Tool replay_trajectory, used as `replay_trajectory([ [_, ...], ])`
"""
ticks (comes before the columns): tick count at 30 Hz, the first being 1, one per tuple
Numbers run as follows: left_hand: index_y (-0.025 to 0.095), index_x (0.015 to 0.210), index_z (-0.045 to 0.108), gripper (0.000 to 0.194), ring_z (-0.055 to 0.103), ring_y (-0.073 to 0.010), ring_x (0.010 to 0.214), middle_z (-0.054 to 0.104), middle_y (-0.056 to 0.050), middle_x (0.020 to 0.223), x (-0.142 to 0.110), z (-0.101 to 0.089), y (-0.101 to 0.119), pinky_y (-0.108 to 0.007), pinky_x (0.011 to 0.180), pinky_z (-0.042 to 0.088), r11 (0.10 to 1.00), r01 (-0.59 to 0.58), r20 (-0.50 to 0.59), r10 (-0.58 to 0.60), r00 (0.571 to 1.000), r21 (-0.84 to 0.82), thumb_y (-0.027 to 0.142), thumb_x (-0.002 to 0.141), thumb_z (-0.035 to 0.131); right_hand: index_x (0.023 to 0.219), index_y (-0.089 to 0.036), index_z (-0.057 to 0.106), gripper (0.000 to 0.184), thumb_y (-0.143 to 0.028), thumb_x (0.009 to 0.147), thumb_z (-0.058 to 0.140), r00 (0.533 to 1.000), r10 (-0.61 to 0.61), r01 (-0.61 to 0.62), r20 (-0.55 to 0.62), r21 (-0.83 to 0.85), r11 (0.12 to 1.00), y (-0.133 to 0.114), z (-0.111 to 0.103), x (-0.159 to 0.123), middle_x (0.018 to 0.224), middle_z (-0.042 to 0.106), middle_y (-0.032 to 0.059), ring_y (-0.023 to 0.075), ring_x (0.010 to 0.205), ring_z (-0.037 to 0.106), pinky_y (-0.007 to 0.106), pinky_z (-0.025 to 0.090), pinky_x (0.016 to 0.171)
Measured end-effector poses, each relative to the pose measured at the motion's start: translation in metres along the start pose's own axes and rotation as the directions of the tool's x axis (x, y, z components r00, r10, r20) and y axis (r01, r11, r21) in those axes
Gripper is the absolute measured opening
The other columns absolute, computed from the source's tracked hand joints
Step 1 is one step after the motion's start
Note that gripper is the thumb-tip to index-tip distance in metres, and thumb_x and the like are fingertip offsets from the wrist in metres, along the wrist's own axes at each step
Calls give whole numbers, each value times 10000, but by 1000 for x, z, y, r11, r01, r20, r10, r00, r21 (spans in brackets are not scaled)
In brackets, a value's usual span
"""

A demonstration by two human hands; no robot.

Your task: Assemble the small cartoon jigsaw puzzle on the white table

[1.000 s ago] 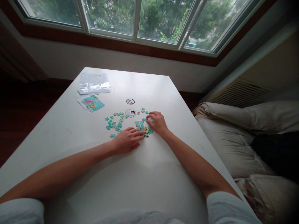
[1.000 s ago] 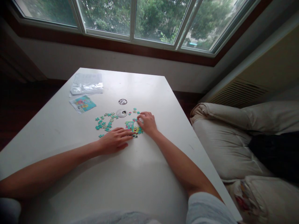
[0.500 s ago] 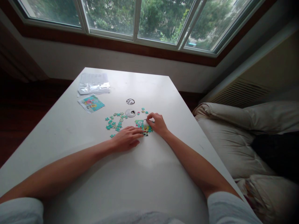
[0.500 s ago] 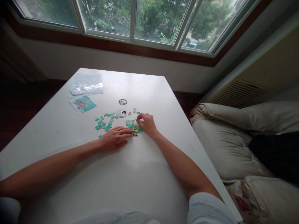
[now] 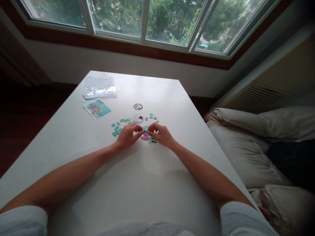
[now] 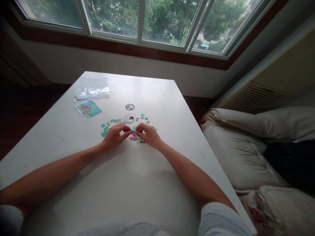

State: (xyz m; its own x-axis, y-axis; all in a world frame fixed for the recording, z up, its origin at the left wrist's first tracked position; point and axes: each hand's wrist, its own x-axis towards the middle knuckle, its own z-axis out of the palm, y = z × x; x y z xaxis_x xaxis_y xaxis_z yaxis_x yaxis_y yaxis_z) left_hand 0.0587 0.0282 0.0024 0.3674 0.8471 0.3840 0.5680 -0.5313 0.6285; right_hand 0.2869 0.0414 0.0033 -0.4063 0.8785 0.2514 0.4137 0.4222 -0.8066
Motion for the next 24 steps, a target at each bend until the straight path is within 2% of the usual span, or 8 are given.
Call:
replay_trajectory([
  [6, 202, 839, 661, 106, 609, -160, 761, 680, -4, 822, 0, -1, 0, -312, 776, 442, 1000, 7, 24, -8, 1000, 22, 259, 915, 613, 915, -220, 679, 136, -350, 912, 639, 999, 8, -11, -43, -65, 998, 2, 1, 1, 795, 683, -3, 141, 739, 595, 266, 439, 685],
  [11, 209, 763, 639, 129, 600, -200, 798, 678, -11, 785, 2, -4, -9, -363, 822, 415, 965, 84, 16, -91, 996, 247, 240, 881, 598, 972, -230, 706, 153, -351, 907, 640, 998, 45, -46, -34, -17, 999, 4, 1, 1, 807, 713, -3, 144, 741, 620, 267, 451, 694],
  [15, 219, 852, 646, 62, 603, -254, 929, 692, -46, 923, 3, -8, -14, -410, 871, 407, 926, 117, -56, -104, 993, 360, 276, 872, 629, 1066, -248, 688, 221, -397, 906, 661, 998, 60, -61, 21, 57, 997, 3, 2, 0, 815, 729, -14, 126, 651, 575, 259, 446, 657],
  [18, 220, 945, 650, 80, 608, -255, 974, 700, -50, 993, 3, -7, -12, -416, 904, 411, 948, 90, -61, -75, 995, 306, 263, 883, 621, 1092, -255, 657, 245, -411, 904, 668, 997, 57, -61, 44, 87, 994, 2, 3, -1, 838, 742, -15, 122, 635, 556, 255, 436, 648],
  [24, 220, 957, 657, 109, 650, -193, 879, 715, -16, 910, 2, 0, -1, -364, 896, 456, 1000, 22, 13, -22, 1000, 14, 311, 928, 604, 990, -240, 623, 215, -438, 914, 657, 999, 18, -20, 43, 57, 998, -2, 4, -1, 797, 709, -15, 129, 678, 561, 260, 431, 678],
])
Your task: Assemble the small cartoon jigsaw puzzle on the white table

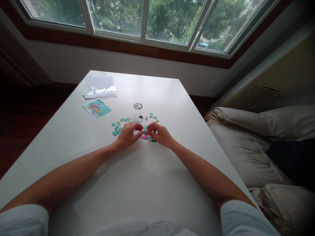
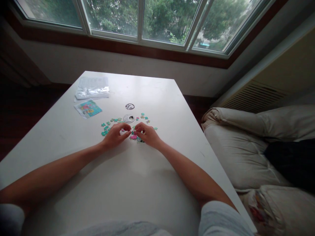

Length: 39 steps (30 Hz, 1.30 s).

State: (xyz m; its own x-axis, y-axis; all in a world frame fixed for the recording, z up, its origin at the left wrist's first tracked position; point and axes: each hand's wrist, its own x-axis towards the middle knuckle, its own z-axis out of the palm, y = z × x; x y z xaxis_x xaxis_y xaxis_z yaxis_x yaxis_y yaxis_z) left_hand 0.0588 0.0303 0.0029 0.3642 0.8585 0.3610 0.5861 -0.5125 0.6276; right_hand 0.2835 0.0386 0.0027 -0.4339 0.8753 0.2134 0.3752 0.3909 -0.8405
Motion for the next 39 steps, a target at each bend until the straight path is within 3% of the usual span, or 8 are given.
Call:
replay_trajectory([
  [7, 219, 1018, 687, 141, 655, -145, 765, 712, 5, 828, 1, 2, 1, -273, 750, 490, 988, 35, 11, -34, 999, -153, 245, 905, 606, 920, -224, 625, 104, -328, 924, 627, 997, -50, 47, -55, -55, 997, -1, 0, 1, 816, 678, -13, 127, 722, 574, 253, 439, 689],
  [13, 236, 1005, 738, 190, 641, -145, 746, 729, 7, 826, 6, 2, -10, -266, 748, 474, 992, 115, -30, -116, 993, -53, 207, 879, 599, 911, -214, 648, 65, -191, 911, 587, 982, -99, 55, -162, -256, 965, 7, -4, 3, 883, 683, 19, 170, 855, 601, 293, 452, 759],
  [19, 257, 967, 754, 169, 639, -195, 847, 748, 6, 843, 7, 3, -12, -345, 886, 451, 984, 142, -32, -139, 990, 111, 217, 861, 628, 1006, -237, 705, 104, -235, 903, 694, 984, -180, 158, 3, -493, 855, 19, -3, 1, 1090, 648, 77, 251, 1065, 552, 411, 453, 963],
  [34, 276, 954, 779, 151, 612, -248, 996, 772, -9, 919, 5, 6, -10, -403, 935, 387, 970, 122, 55, -136, 989, 211, 248, 882, 650, 1038, -234, 713, 128, -241, 910, 702, 972, -227, 230, 65, -485, 844, 20, 0, -1, 1109, 622, 82, 248, 1054, 546, 416, 463, 965],
  [39, 284, 946, 766, 116, 596, -253, 1015, 756, -9, 954, 4, 8, -10, -421, 945, 357, 961, 83, 38, -96, 995, 262, 282, 901, 659, 1038, -236, 713, 129, -246, 909, 707, 971, -229, 231, 65, -488, 841, 20, 1, 0, 1110, 620, 79, 247, 1057, 546, 413, 463, 963],
])
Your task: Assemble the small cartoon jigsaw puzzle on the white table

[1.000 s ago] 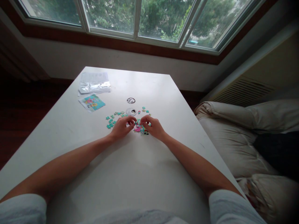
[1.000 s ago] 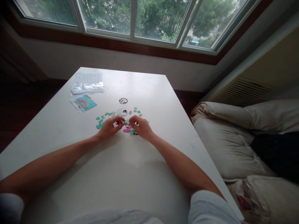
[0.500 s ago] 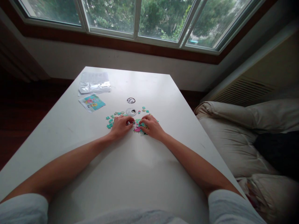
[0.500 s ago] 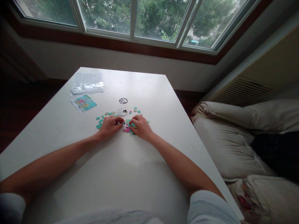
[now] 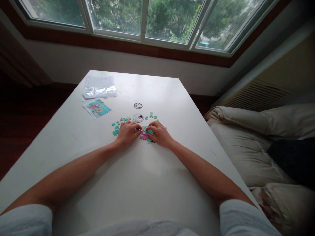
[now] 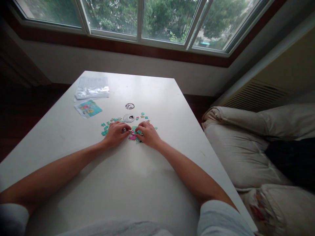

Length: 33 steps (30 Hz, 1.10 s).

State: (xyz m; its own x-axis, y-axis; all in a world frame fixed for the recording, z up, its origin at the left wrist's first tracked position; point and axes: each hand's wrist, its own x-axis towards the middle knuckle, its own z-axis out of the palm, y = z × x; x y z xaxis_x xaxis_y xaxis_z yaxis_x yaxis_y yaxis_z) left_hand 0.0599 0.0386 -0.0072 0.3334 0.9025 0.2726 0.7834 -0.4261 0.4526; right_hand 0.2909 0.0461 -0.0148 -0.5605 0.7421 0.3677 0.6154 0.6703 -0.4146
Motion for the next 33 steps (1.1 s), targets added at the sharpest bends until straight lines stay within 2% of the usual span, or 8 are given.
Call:
replay_trajectory([
  [4, 289, 944, 766, 111, 577, -262, 1037, 739, -25, 990, -1, 1, 2, -426, 937, 347, 999, -30, 15, 29, 999, 43, 340, 906, 675, 1040, -237, 714, 135, -253, 906, 714, 1000, 0, 0, 3, -4, 1000, 1, 1, 0, 1109, 620, 79, 248, 1062, 545, 413, 463, 963],
  [12, 277, 953, 747, 97, 571, -265, 1030, 719, -34, 1003, 1, 2, 0, -425, 910, 346, 995, -31, -14, 33, 999, 96, 324, 914, 671, 1043, -238, 714, 135, -253, 909, 710, 1000, 0, 0, 6, -8, 1000, -1, 1, 1, 1111, 621, 77, 248, 1065, 546, 411, 455, 973],
  [26, 273, 947, 773, 182, 557, -276, 1025, 728, -63, 1008, 0, -2, 1, -450, 940, 363, 984, -107, 44, 102, 994, 140, 321, 965, 599, 1048, -246, 714, 136, -263, 914, 695, 1000, 10, -10, 11, -8, 1000, -3, 1, 1, 1112, 618, 83, 254, 1065, 542, 428, 453, 975],
  [33, 285, 1067, 768, 214, 581, -263, 1035, 723, -55, 1093, 6, -20, -11, -417, 912, 397, 992, -51, 17, 50, 999, 112, 276, 961, 582, 1071, -250, 712, 147, -278, 930, 681, 1000, -2, 2, 18, -7, 1000, -1, 1, 0, 1128, 614, 86, 252, 1065, 542, 419, 457, 967],
])
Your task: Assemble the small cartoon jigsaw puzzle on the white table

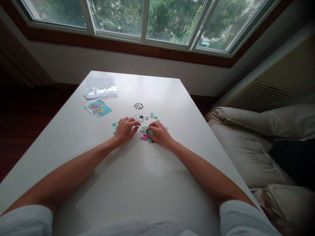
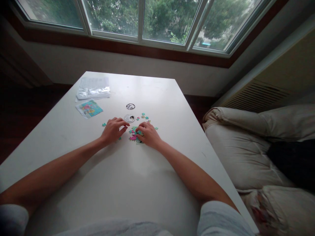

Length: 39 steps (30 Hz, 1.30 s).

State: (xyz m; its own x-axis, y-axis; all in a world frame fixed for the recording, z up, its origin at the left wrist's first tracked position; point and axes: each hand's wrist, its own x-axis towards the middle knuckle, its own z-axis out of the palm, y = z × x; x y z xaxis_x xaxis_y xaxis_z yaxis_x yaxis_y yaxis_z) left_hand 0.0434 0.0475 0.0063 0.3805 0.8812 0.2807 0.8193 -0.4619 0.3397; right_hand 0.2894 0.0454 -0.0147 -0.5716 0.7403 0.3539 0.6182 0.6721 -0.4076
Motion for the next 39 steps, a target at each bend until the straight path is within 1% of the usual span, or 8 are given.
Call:
replay_trajectory([
  [2, 284, 1098, 762, 226, 581, -275, 1053, 717, -59, 1110, 0, -6, -8, -422, 914, 399, 999, 26, -1, -26, 1000, 32, 267, 937, 603, 1075, -250, 711, 149, -286, 934, 678, 1000, -7, 7, 4, -1, 1000, 1, 0, -1, 1135, 612, 86, 251, 1068, 541, 414, 459, 963],
  [6, 295, 1071, 781, 222, 586, -277, 1029, 714, -67, 1092, -2, -11, -18, -411, 884, 401, 995, 39, 66, -45, 997, 87, 286, 921, 618, 1084, -240, 705, 151, -288, 946, 664, 1000, -19, 19, 4, -8, 1000, 4, 0, -2, 1141, 610, 90, 248, 1074, 539, 408, 460, 967],
  [9, 309, 1093, 779, 227, 581, -281, 1037, 709, -68, 1108, -3, -10, -16, -415, 880, 396, 994, -8, 88, -1, 996, 105, 320, 926, 625, 1087, -245, 703, 150, -287, 950, 658, 1000, -21, 21, 3, -16, 1000, 5, 0, -2, 1143, 611, 89, 248, 1074, 537, 411, 460, 972],
  [12, 314, 1053, 786, 202, 576, -284, 1040, 708, -66, 1102, -3, -11, -12, -420, 879, 390, 993, -38, 103, 27, 994, 109, 306, 913, 641, 1089, -250, 702, 150, -280, 947, 660, 1000, -23, 23, 4, -18, 1000, 4, 0, -2, 1143, 615, 88, 250, 1076, 537, 414, 462, 970],
  [20, 273, 990, 756, 156, 575, -281, 1035, 693, -74, 1060, -3, -8, -8, -420, 884, 403, 995, 0, 95, -9, 995, 96, 294, 881, 646, 1091, -257, 704, 154, -286, 947, 660, 1000, -20, 20, 0, -22, 1000, 6, 1, -2, 1152, 617, 91, 256, 1085, 541, 424, 465, 975],
  [28, 242, 950, 701, 173, 562, -293, 1039, 672, -88, 1061, -4, -9, -6, -439, 899, 385, 993, 17, 71, -26, 997, 120, 397, 895, 648, 1092, -246, 703, 153, -283, 952, 654, 1000, -23, 23, 1, -23, 999, 3, -1, -1, 1143, 618, 93, 253, 1081, 543, 421, 465, 976],
  [33, 293, 1063, 734, 201, 549, -294, 1084, 675, -75, 1126, -5, -12, -12, -438, 929, 375, 996, -23, 121, 13, 993, 84, 322, 883, 649, 1103, -255, 704, 164, -284, 947, 661, 1000, -21, 22, 11, -22, 1000, 4, -1, -2, 1156, 616, 92, 256, 1094, 545, 422, 463, 979],
  [39, 319, 1004, 770, 191, 548, -288, 1065, 685, -66, 1097, -4, -12, -9, -434, 931, 375, 996, -60, 144, 49, 988, 70, 265, 912, 611, 1106, -258, 702, 162, -291, 957, 647, 1000, -29, 29, 9, -27, 999, 4, 0, -2, 1162, 621, 92, 258, 1095, 542, 423, 464, 976],
])
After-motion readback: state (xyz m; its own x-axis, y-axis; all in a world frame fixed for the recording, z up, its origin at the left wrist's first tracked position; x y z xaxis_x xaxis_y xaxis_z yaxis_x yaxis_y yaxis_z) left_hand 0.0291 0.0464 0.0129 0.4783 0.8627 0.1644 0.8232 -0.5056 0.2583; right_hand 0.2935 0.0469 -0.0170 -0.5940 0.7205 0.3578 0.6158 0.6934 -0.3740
